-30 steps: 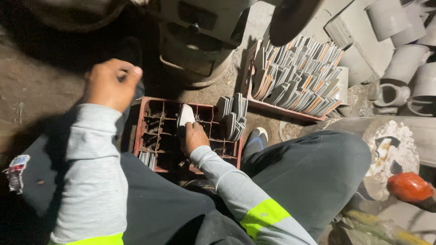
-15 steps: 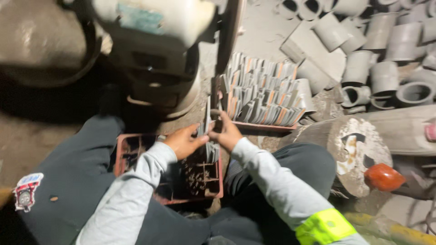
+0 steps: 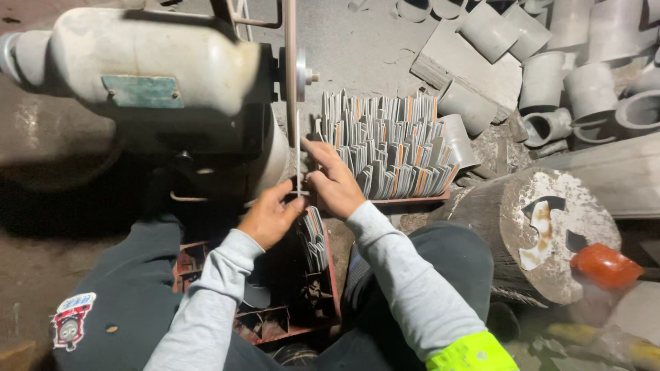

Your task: The person sits on the floor and repeatedly picks up small curved ceramic pieces from a tray, presses them against a rotating grinding wheel to smooth the edges, and returns them to the tray. The process is repeated for multiple pieces.

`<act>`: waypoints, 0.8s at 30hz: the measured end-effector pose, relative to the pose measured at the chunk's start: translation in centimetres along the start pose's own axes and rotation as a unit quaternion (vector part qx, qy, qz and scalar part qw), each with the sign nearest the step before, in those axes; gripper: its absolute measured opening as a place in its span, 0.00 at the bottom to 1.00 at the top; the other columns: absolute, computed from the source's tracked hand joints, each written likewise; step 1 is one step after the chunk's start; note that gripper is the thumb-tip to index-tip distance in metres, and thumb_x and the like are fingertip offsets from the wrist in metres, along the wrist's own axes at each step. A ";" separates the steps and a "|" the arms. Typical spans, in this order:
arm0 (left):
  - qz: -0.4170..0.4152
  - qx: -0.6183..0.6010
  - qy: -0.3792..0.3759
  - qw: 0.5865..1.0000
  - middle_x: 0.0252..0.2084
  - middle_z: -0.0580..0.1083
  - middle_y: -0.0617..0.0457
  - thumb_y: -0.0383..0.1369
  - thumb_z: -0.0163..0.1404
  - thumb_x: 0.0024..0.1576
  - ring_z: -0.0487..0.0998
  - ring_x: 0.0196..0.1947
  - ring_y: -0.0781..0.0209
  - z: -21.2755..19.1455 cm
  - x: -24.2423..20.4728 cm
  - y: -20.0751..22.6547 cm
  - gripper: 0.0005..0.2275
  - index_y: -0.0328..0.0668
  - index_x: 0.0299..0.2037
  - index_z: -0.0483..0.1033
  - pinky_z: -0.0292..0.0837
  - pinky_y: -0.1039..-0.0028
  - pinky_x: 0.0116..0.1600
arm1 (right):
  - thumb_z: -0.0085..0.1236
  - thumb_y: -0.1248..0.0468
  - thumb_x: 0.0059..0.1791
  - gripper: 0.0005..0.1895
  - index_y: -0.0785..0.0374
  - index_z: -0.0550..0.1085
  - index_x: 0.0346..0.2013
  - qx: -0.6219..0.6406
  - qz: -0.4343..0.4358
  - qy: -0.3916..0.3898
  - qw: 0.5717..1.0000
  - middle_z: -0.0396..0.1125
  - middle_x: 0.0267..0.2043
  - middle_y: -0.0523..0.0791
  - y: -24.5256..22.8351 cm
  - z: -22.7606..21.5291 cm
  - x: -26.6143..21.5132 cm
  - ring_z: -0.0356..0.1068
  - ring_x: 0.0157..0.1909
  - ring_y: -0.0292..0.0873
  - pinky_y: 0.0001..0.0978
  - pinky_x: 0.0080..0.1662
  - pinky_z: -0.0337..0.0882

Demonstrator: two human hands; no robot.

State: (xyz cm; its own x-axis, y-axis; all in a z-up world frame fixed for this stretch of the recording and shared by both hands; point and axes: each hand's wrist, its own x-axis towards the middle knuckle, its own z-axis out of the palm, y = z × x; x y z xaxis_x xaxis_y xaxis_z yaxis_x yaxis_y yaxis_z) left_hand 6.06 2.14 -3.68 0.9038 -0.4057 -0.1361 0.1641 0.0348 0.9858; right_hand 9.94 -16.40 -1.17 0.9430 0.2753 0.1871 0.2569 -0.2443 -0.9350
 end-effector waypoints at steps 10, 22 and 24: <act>0.043 -0.036 0.006 0.998 0.55 0.75 0.50 0.27 0.48 0.64 0.74 0.53 0.67 -0.6 2.4 0.9 0.18 0.30 0.64 0.68 0.71 0.76 0.59 | 0.47 0.71 0.43 0.32 0.68 0.70 0.63 -0.145 -0.005 0.035 0.989 0.65 0.61 0.55 -0.5 -0.5 3.6 0.66 0.63 0.55 0.37 0.63 0.65; 0.115 0.327 0.107 0.932 0.57 0.70 0.36 0.21 0.56 0.50 0.74 0.55 0.40 2.9 -5.7 1.3 0.25 0.28 0.60 0.68 0.71 0.65 0.58 | 0.52 0.70 0.49 0.20 0.71 0.73 0.55 0.061 0.195 -0.111 0.973 0.74 0.42 0.47 -4.7 -2.5 -3.2 0.74 0.40 0.38 0.30 0.44 0.78; 0.128 0.351 0.101 0.922 0.58 0.67 0.33 0.21 0.56 0.48 0.72 0.56 0.35 2.9 -5.8 1.8 0.27 0.30 0.62 0.68 0.69 0.62 0.60 | 0.49 0.72 0.49 0.20 0.70 0.71 0.56 0.129 0.200 -0.055 0.970 0.74 0.43 0.43 -4.1 -2.6 -3.3 0.72 0.36 0.34 0.26 0.38 0.75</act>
State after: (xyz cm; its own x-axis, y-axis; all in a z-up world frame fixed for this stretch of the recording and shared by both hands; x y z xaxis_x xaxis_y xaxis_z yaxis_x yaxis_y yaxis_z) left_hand 0.02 1.92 -0.83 0.9441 -0.2861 0.1636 -0.2969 -0.5226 0.7992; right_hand 6.33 -18.71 2.79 0.9244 0.3078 -0.2253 -0.1990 -0.1149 -0.9732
